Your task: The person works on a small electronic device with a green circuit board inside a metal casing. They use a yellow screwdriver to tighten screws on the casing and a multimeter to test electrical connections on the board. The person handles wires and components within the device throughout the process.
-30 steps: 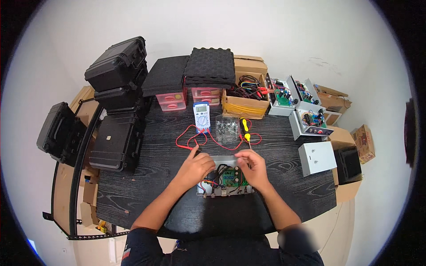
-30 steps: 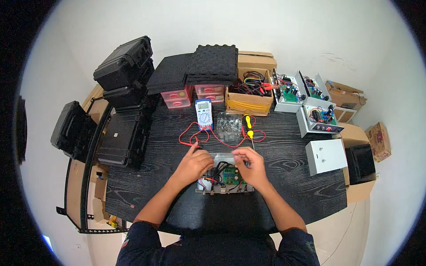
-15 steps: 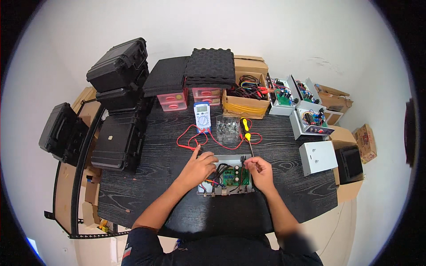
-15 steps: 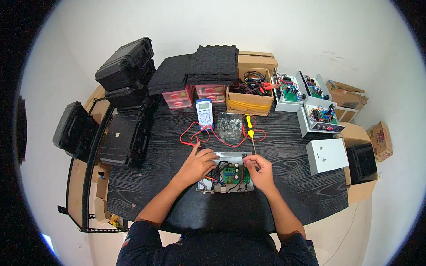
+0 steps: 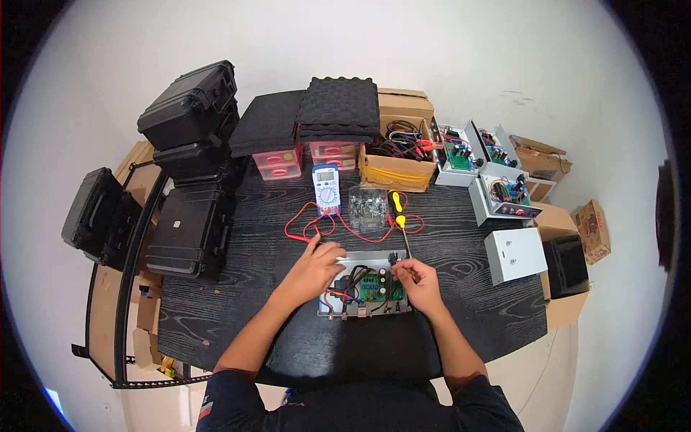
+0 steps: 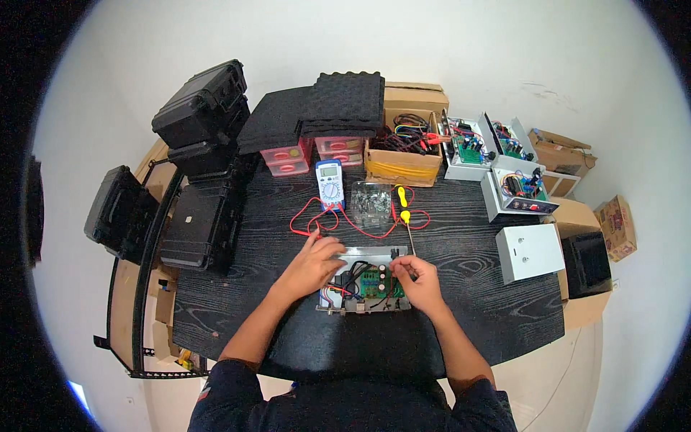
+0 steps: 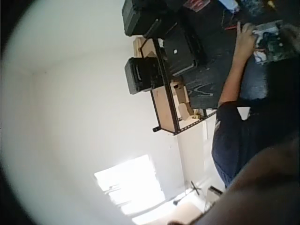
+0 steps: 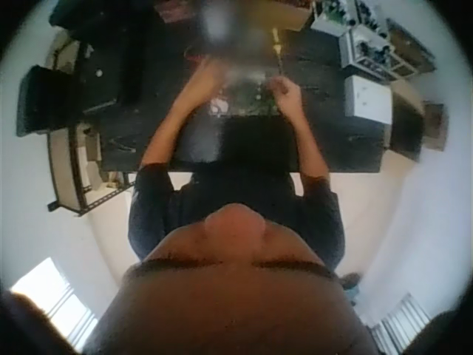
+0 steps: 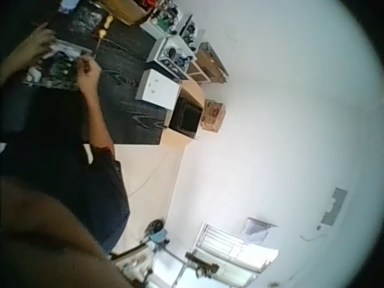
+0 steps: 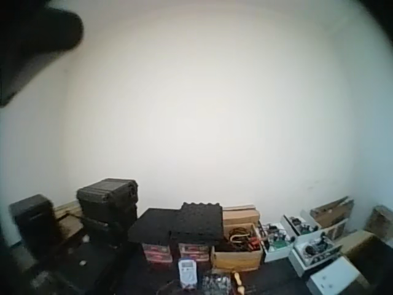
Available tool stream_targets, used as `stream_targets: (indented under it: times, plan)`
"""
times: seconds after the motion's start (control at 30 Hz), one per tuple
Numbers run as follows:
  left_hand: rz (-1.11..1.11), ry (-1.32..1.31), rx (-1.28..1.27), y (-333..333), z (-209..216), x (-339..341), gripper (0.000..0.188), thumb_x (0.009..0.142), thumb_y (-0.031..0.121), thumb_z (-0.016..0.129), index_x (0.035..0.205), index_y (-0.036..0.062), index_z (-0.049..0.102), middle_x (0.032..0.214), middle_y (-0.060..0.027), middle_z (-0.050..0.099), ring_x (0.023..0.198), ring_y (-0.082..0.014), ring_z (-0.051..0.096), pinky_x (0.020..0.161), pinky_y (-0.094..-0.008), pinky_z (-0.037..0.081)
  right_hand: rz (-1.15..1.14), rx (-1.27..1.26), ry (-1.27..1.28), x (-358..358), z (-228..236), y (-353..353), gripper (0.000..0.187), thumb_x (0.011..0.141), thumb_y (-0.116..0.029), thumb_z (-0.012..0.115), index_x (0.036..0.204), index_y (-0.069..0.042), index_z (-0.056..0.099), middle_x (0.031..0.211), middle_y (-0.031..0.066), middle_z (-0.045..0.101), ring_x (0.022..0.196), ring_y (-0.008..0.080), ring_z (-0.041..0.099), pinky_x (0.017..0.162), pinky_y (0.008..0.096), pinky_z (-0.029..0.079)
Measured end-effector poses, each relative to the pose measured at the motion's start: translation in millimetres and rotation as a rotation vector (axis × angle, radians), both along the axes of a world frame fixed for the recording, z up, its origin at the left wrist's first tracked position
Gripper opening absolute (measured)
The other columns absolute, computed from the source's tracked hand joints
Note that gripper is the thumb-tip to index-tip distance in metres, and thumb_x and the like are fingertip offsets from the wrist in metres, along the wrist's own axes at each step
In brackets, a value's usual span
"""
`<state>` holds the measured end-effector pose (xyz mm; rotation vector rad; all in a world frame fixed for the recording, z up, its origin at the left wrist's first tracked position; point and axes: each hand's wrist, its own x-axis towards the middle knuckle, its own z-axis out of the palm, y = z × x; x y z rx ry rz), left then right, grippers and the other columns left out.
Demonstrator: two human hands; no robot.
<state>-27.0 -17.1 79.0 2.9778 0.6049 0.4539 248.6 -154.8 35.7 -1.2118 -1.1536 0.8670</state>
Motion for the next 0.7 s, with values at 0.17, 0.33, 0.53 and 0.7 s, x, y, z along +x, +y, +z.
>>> stream_targets:
  times: [0.17, 0.33, 0.53, 0.7]
  plan:
    - [0.112, -0.003, 0.009, -3.2, 23.2, -5.8, 0.023, 0.087, 0.021, 0.079, 0.11, 0.019, 0.083, 0.155, -0.0098, 0.051, 0.149, -0.0361, 0.039, 0.126, -0.0663, 0.024, 0.021, -0.013, -0.026, 1.2, -2.5, 0.6, 0.013, 0.105, -0.009, 0.067, 0.108, 0.002, 0.073, 0.093, 0.0033, 0.075, 0.085, 0.0087, 0.07, 0.078, 0.0263, 0.055]
    - [0.109, 0.021, -0.015, -0.1, 11.0, -4.8, 0.021, 0.085, 0.024, 0.08, 0.106, 0.0225, 0.084, 0.157, -0.0085, 0.048, 0.152, -0.0357, 0.035, 0.125, -0.0693, 0.022, 0.029, -0.035, -0.05, -0.3, 0.8, 0.0, 0.015, 0.105, -0.011, 0.067, 0.109, 0.002, 0.074, 0.091, 0.0035, 0.076, 0.084, 0.0082, 0.069, 0.078, 0.026, 0.054]
    - [0.061, -0.103, -0.039, 5.5, 0.5, -2.9, 0.015, 0.085, 0.021, 0.081, 0.098, 0.0153, 0.08, 0.144, -0.005, 0.06, 0.139, -0.0289, 0.049, 0.125, -0.0661, 0.025, 0.031, -0.035, -0.053, 1.0, -5.2, 1.0, 0.016, 0.105, -0.011, 0.068, 0.11, 0.002, 0.074, 0.091, 0.0037, 0.076, 0.085, 0.0079, 0.068, 0.078, 0.0259, 0.054]
    - [-0.009, -0.485, -0.341, 6.9, -2.3, 0.8, 0.012, 0.085, 0.013, 0.083, 0.095, 0.0096, 0.076, 0.106, -0.0029, 0.075, 0.104, -0.0262, 0.067, 0.114, -0.0528, 0.04, 0.032, -0.064, -0.067, 0.6, -1.4, -0.2, 0.016, 0.104, -0.012, 0.069, 0.11, 0.002, 0.073, 0.092, 0.0037, 0.076, 0.085, 0.0078, 0.068, 0.078, 0.0259, 0.054]
